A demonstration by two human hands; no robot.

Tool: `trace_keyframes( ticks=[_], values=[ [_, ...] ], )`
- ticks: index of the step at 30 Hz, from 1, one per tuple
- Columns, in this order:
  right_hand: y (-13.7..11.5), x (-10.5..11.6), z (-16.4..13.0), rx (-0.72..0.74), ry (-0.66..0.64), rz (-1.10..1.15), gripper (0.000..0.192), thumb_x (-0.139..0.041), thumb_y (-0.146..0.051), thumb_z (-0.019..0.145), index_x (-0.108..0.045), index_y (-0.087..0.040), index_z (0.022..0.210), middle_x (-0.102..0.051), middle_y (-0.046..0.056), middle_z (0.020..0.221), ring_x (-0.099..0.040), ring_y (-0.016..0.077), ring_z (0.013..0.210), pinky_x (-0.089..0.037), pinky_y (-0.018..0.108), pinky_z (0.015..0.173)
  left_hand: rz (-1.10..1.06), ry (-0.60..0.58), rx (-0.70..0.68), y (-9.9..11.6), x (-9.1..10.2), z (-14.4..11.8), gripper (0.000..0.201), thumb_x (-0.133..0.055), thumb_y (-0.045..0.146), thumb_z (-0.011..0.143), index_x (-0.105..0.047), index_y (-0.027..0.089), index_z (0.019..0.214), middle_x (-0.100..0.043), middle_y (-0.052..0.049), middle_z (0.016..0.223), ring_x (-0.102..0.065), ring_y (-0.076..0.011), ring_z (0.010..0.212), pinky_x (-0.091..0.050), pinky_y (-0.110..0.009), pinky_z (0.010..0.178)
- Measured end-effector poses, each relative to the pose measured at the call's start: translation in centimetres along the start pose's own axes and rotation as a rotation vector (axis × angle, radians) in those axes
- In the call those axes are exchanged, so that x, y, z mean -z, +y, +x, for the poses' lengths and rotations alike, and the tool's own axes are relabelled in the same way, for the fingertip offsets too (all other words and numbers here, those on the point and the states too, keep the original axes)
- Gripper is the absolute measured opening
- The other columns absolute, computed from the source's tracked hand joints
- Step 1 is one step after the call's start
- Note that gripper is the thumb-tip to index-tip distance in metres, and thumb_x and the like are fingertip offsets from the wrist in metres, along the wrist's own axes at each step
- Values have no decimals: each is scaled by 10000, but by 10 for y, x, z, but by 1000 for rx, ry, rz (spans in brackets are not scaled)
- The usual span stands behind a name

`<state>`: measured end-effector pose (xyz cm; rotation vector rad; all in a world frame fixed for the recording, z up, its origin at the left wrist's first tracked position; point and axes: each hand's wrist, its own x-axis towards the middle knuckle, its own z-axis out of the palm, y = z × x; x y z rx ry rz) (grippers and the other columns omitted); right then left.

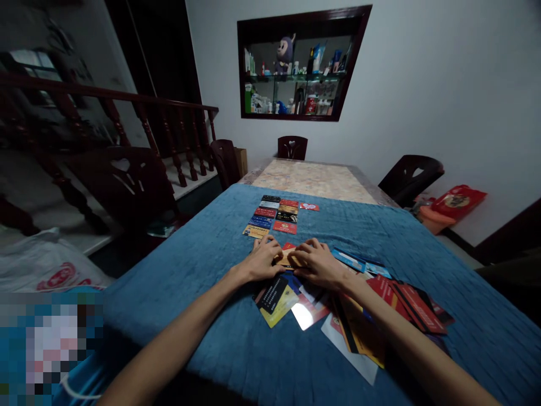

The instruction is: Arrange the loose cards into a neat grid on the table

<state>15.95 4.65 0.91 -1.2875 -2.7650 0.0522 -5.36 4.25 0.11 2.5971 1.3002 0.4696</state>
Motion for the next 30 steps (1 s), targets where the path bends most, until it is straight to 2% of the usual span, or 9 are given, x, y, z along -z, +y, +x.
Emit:
trace_keyframes(
  ticks=[9, 18, 22, 27, 30],
  values=[
    [11, -6, -12, 36, 72, 7, 202, -657, -335, 862, -722, -290, 1047, -651, 83, 1188, -442, 302, 1131, -366, 420, 863, 58, -53, -104, -8, 11, -8, 154, -720, 300, 824, -652, 167, 859, -625, -78, 1120, -428, -294, 1207, -343, -450, 997],
    [19, -21, -7, 270, 239, 35, 150, -605, -270, 901, -740, -241, 958, -708, 80, 1024, -501, 244, 1063, -396, 376, 862, 49, -66, -186, -10, 16, -11, 95, -726, 242, 807, -670, 169, 827, -635, -66, 1057, -454, -273, 1175, -344, -431, 1018],
    [17, -19, -9, 316, 257, 45, 174, -558, -218, 919, -730, -230, 941, -712, 73, 962, -526, 217, 1009, -400, 349, 844, 43, -63, -221, -11, 15, -11, 102, -729, 240, 800, -666, 169, 836, -628, -68, 1056, -466, -261, 1157, -357, -416, 1009],
    [12, -15, -12, 265, 222, 15, 212, -589, -324, 909, -713, -234, 1055, -687, 101, 1083, -503, 262, 1073, -386, 393, 857, 71, -61, -228, -11, 14, -11, 104, -696, 246, 808, -674, 174, 880, -613, -67, 1028, -500, -245, 1083, -385, -389, 959],
    [13, -16, -12, 268, 203, 10, 209, -578, -346, 923, -722, -238, 1031, -698, 98, 1064, -512, 262, 1054, -379, 399, 854, 88, -65, -248, -11, 13, -10, 71, -684, 228, 799, -691, 171, 840, -613, -68, 985, -524, -241, 1055, -391, -375, 940]
  ],
)
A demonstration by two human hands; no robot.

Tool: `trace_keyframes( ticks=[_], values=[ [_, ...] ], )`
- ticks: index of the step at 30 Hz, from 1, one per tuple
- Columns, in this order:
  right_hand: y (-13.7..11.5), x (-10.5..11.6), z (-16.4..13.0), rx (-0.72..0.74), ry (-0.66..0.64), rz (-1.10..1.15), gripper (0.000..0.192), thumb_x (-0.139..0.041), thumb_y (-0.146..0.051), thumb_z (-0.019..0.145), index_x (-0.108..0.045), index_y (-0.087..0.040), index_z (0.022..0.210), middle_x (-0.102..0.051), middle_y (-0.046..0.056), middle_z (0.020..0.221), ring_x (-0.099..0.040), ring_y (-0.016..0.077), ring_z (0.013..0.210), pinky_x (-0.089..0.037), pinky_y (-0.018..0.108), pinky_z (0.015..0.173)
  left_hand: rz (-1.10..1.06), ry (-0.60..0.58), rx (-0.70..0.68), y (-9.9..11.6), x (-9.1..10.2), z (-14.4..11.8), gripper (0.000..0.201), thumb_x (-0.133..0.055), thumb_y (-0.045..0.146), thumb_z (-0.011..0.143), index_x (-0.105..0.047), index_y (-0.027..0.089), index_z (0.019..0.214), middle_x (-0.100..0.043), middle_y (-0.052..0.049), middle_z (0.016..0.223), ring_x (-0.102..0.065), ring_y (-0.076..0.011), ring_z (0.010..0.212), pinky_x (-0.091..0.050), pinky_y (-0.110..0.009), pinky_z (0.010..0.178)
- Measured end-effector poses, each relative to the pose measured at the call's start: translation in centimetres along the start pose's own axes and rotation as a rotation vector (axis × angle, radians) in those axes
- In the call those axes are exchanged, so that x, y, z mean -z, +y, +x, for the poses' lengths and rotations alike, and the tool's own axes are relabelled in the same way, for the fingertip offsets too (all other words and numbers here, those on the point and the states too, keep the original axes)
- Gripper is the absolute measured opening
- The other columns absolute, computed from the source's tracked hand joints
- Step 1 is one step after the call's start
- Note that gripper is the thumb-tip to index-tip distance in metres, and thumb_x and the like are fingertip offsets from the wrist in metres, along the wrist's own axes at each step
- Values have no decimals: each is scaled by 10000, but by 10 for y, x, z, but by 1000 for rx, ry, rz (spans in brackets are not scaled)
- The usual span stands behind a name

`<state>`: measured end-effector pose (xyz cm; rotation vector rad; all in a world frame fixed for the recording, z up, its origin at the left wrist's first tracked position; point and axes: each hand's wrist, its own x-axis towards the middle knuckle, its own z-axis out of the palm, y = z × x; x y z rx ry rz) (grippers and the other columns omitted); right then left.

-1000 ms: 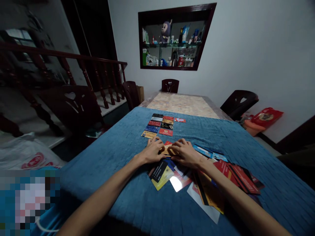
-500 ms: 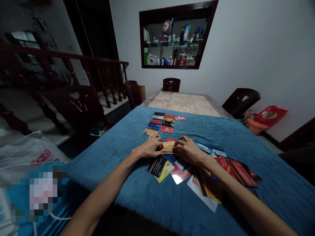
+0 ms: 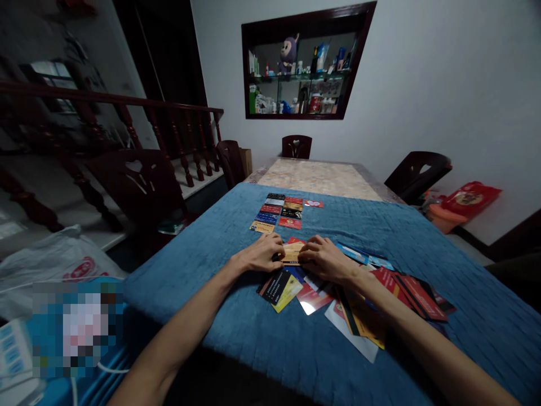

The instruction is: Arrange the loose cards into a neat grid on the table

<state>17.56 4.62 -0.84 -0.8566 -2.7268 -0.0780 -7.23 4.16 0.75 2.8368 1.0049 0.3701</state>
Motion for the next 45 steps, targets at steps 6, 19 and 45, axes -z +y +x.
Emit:
trace_keyframes(
  ticks=[6, 19, 45],
  values=[
    [3, -3, 0, 79, 51, -39, 201, -552, -304, 943, -726, -227, 1010, -719, 92, 985, -528, 242, 998, -384, 378, 832, -35, 30, -14, -2, -2, 0, 72, -669, 191, 775, -707, 159, 827, -635, -76, 974, -564, -221, 1004, -418, -332, 920],
    [4, -3, 1, 89, 237, -91, 281, -440, -254, 987, -713, -210, 935, -695, 84, 822, -543, 204, 884, -384, 331, 773, -133, 213, -30, -11, 0, -1, 204, -529, 154, 851, -732, 143, 853, -717, -65, 841, -630, -160, 798, -475, -274, 784],
    [11, -24, -1, -215, 217, 162, 180, -524, -207, 906, -703, -211, 929, -686, 82, 851, -522, 233, 900, -426, 338, 760, -222, 300, 64, -19, -7, 0, 184, -546, 167, 872, -728, 148, 869, -732, -52, 847, -651, -163, 800, -490, -284, 808]
  ],
)
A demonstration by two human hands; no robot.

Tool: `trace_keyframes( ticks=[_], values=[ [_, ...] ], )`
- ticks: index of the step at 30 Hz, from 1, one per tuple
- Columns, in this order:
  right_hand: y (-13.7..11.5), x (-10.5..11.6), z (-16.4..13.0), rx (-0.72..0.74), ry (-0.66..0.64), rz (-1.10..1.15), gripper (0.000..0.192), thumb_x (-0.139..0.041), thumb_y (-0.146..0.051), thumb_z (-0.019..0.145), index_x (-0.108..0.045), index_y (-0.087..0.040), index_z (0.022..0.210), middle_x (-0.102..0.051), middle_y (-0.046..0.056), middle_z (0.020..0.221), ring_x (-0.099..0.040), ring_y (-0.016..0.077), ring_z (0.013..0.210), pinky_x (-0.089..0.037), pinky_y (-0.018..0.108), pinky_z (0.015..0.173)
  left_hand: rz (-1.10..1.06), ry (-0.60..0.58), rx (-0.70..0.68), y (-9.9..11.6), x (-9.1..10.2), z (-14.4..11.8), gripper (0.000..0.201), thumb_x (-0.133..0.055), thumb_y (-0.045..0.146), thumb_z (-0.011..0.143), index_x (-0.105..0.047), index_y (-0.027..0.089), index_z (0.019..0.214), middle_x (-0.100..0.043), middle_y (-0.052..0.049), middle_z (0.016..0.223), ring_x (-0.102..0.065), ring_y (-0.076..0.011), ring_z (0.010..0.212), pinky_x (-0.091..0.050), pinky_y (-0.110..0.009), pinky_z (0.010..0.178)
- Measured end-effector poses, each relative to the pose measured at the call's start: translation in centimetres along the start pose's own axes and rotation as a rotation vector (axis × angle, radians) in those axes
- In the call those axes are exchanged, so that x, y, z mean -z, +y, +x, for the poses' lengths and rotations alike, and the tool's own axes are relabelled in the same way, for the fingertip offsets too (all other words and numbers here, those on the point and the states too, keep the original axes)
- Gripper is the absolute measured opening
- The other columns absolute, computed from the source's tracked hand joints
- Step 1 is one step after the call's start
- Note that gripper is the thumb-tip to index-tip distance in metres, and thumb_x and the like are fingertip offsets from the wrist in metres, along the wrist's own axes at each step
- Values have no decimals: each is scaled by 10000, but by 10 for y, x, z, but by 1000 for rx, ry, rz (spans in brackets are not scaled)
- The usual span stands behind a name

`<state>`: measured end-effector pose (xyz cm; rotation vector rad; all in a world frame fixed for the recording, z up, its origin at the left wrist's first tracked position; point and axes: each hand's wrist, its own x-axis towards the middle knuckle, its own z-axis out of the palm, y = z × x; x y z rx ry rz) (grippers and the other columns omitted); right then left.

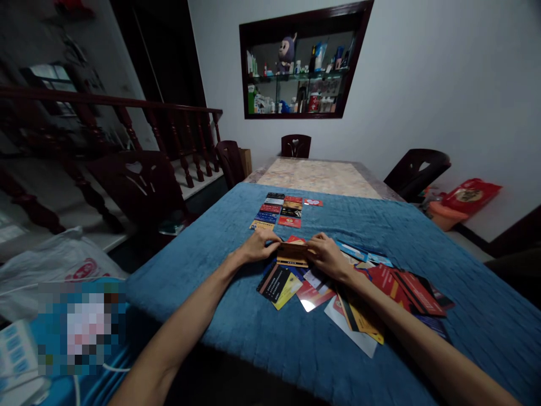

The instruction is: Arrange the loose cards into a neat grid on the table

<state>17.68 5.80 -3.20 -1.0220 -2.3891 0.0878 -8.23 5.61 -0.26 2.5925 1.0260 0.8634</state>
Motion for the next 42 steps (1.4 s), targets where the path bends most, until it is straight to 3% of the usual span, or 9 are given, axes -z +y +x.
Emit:
trace_keyframes(
  ticks=[7, 15, 21, 27, 30, 36, 42],
  values=[
    [1, 1, -2, 32, -17, -17, 212, -546, -118, 833, -703, -215, 935, -699, 74, 900, -524, 233, 927, -421, 353, 793, 79, -115, -62, 10, -3, -4, 178, -569, 97, 766, -710, 158, 855, -679, -48, 877, -616, -158, 810, -484, -267, 783],
    [1, 1, -2, 63, 24, 23, 211, -538, -109, 821, -690, -213, 925, -701, 70, 909, -523, 239, 955, -420, 371, 824, 62, -128, -54, 10, -1, -3, 211, -550, 52, 740, -697, 148, 858, -676, -52, 888, -610, -164, 835, -485, -267, 792],
    [-5, 1, -2, 53, 84, -3, 135, -536, -165, 860, -661, -204, 893, -682, 88, 910, -541, 248, 945, -423, 368, 804, 39, -7, 41, 2, -3, -1, 202, -548, 76, 782, -702, 157, 886, -717, -43, 896, -635, -174, 857, -495, -299, 831],
    [-17, 2, 1, 25, 165, -31, 368, -497, -197, 903, -566, -199, 1264, -653, 111, 970, -562, 257, 947, -431, 376, 820, -32, 91, 160, -5, -4, 1, 175, -581, 91, 769, -706, 167, 864, -730, -12, 861, -644, -162, 816, -505, -283, 805],
    [-23, 2, 3, 42, 184, -123, 426, -492, -200, 912, -518, -188, 1338, -661, 116, 977, -553, 263, 946, -410, 386, 832, -87, 109, 180, -7, -3, 2, 150, -589, 106, 780, -697, 160, 870, -725, -9, 857, -648, -157, 816, -508, -277, 804],
    [-32, 2, 6, 68, 169, -264, 384, -487, -182, 910, -538, -188, 1291, -681, 122, 1038, -514, 279, 976, -360, 404, 856, -186, 189, 185, -11, -2, 3, 206, -609, 78, 772, -676, 165, 946, -719, -14, 910, -660, -151, 835, -524, -273, 808],
    [-46, 2, 12, 46, 191, -400, 383, -555, -312, 902, -539, -170, 1257, -639, 150, 1092, -479, 299, 985, -330, 405, 826, -240, 272, 184, -11, 0, 2, 219, -614, 55, 775, -681, 152, 959, -721, -25, 886, -677, -156, 843, -529, -272, 824]
  ],
)
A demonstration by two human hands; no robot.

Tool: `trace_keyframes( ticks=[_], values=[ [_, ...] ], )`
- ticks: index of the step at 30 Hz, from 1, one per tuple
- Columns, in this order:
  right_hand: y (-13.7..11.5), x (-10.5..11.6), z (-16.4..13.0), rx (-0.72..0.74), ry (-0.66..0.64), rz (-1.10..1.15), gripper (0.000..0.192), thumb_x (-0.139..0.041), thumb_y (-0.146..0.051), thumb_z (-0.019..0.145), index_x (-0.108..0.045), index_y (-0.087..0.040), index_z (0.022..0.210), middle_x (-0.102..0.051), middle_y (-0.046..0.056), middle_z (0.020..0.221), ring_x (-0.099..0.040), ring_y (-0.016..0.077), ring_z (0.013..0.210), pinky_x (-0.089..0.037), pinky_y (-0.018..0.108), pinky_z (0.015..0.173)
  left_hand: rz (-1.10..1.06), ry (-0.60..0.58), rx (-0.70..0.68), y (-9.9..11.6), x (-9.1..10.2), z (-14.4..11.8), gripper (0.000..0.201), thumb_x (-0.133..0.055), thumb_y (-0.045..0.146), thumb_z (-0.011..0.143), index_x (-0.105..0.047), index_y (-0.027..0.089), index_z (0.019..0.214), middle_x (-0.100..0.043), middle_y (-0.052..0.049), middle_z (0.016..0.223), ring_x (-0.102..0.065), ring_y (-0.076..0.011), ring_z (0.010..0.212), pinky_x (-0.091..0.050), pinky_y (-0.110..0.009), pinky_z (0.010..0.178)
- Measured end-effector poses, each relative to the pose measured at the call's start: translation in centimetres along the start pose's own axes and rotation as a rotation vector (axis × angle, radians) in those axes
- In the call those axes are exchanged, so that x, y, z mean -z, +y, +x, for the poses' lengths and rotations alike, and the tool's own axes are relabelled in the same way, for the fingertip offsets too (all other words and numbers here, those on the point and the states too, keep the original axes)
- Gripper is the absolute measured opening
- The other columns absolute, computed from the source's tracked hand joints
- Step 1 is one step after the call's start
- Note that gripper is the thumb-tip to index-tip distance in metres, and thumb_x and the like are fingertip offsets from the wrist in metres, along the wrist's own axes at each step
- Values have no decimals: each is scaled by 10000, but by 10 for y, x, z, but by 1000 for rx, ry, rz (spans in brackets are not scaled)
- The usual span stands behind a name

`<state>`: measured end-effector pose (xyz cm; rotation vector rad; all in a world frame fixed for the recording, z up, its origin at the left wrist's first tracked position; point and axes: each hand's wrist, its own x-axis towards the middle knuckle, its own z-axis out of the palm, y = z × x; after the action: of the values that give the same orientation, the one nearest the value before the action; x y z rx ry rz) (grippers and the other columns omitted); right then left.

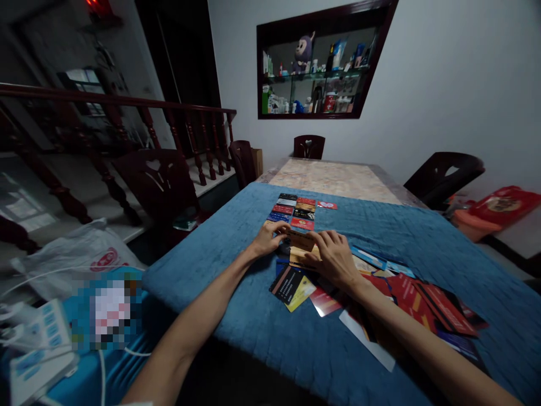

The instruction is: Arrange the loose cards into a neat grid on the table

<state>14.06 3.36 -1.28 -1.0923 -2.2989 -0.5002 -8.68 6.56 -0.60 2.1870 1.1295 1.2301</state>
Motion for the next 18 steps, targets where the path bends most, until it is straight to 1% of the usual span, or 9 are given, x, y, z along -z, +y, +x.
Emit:
trace_keyframes(
  ticks=[5, 10, 14, 18],
  values=[
    [-9, 1, 6, 20, 63, -113, 368, -579, -313, 880, -554, -164, 1215, -621, 136, 1081, -462, 282, 980, -318, 388, 832, -28, 31, -2, 0, 2, 2, 220, -611, 54, 776, -684, 160, 955, -730, -23, 876, -683, -161, 838, -532, -271, 821],
    [-10, -3, 12, 25, 137, -186, 345, -573, -276, 873, -579, -157, 1196, -611, 128, 1054, -451, 271, 984, -321, 370, 825, -28, 39, -6, 0, 5, 2, 221, -599, 59, 784, -673, 167, 962, -729, -16, 888, -682, -164, 845, -537, -270, 815],
    [-6, -8, 16, 18, 160, -197, 335, -571, -268, 870, -595, -168, 1188, -584, 135, 1090, -435, 279, 1018, -326, 372, 833, 15, 38, -44, 0, 7, 0, 295, -575, 59, 799, -637, 174, 1064, -714, -22, 939, -673, -157, 837, -535, -287, 839],
    [-2, -10, 20, 2, 161, -193, 322, -548, -274, 885, -599, -163, 1183, -576, 139, 1095, -423, 285, 1029, -324, 380, 839, 121, 55, -70, -6, 9, -1, 413, -597, 61, 789, -572, 190, 1181, -685, -5, 903, -657, -152, 821, -528, -298, 854]
  ],
)
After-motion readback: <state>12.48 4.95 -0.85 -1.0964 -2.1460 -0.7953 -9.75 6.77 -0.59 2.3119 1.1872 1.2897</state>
